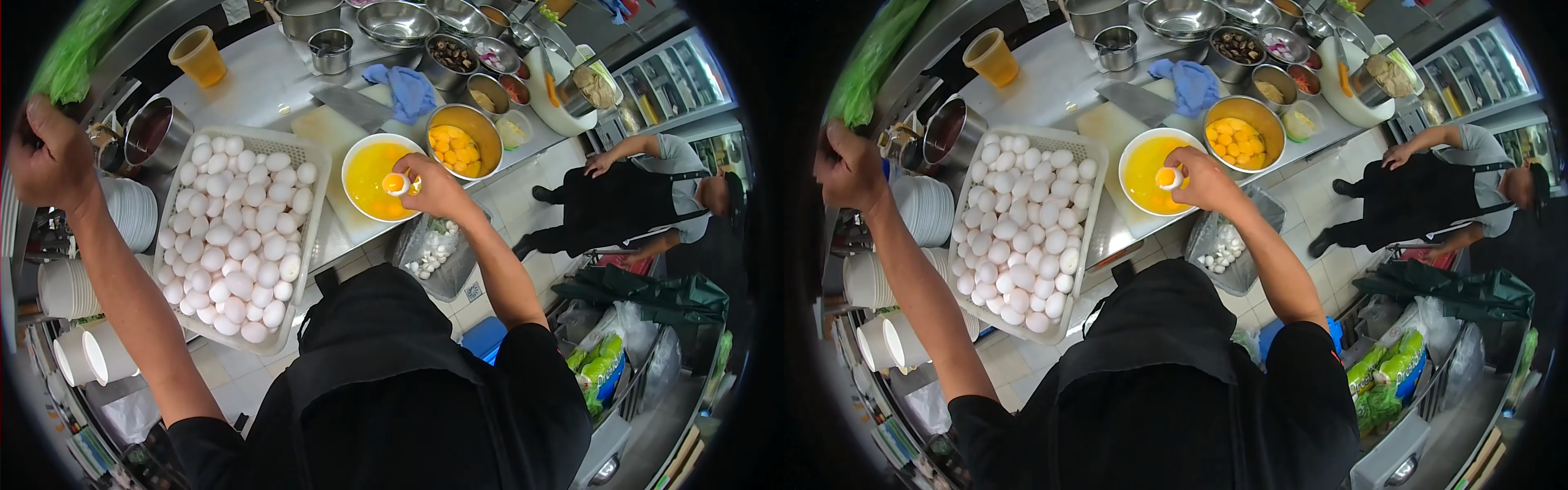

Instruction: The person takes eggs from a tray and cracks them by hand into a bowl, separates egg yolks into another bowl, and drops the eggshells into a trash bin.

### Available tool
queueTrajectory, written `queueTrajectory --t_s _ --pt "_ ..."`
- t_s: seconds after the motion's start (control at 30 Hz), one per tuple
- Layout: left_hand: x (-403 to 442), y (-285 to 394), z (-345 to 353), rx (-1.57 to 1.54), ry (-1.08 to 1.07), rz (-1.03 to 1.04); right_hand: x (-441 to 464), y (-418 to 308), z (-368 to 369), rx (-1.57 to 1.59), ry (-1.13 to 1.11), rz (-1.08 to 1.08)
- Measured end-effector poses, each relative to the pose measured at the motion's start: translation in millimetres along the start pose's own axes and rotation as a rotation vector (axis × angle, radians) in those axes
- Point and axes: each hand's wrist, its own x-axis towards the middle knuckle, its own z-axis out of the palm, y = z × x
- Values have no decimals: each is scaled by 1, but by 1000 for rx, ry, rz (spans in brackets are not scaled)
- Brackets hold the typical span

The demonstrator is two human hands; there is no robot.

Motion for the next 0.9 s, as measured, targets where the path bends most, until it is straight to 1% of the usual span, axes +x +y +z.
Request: queueTrajectory --t_s 0.07,0.13,0.2,0.23,0.27,0.3,0.37,0.4,0.47,0.53,0.57,0.6,0.67,0.7,0.73,0.8,0.83,0.9 --pt "-1 8 2 -84 34 -20 -2 -12 -15 -21 33 -25" --pt "0 12 3 -106 51 -8 -3 -20 -27 -43 64 -52" --pt "0 12 3 -122 71 3 -2 -23 -36 64 58 -41" --pt "-3 11 3 -70 80 -49 -2 -22 -40 62 59 -43" --pt "-5 8 3 -17 89 -102 -1 -19 -44 158 82 -35" --pt "-6 -1 3 -16 92 -102 0 -16 -48 255 103 -28" --pt "-7 -19 4 -9 55 -87 0 -8 -57 292 146 -7" --pt "-7 -18 4 -8 56 -88 -1 -1 -63 330 190 16" --pt "-5 -16 2 -25 46 -77 3 23 -74 335 199 35" --pt "-3 -23 2 -18 21 -65 8 41 -82 -46 338 68" --pt "-1 -25 2 -11 -3 -51 11 50 -84 -139 282 160" --pt "-1 -18 1 -11 -1 -49 15 63 -83 -139 284 158" --pt "-3 6 0 44 26 -124 21 87 -79 -604 180 -7" --pt "-2 9 1 42 25 -123 21 87 -77 -679 176 -41" --pt "-2 11 1 6 37 -109 21 86 -78 -677 175 -40" --pt "-5 6 0 -18 41 -95 24 81 -78 -714 279 -54" --pt "-5 -4 1 -26 29 -70 23 64 -80 -711 270 -58" --pt "-3 -20 0 -28 10 -48 13 33 -78 -542 323 -30"
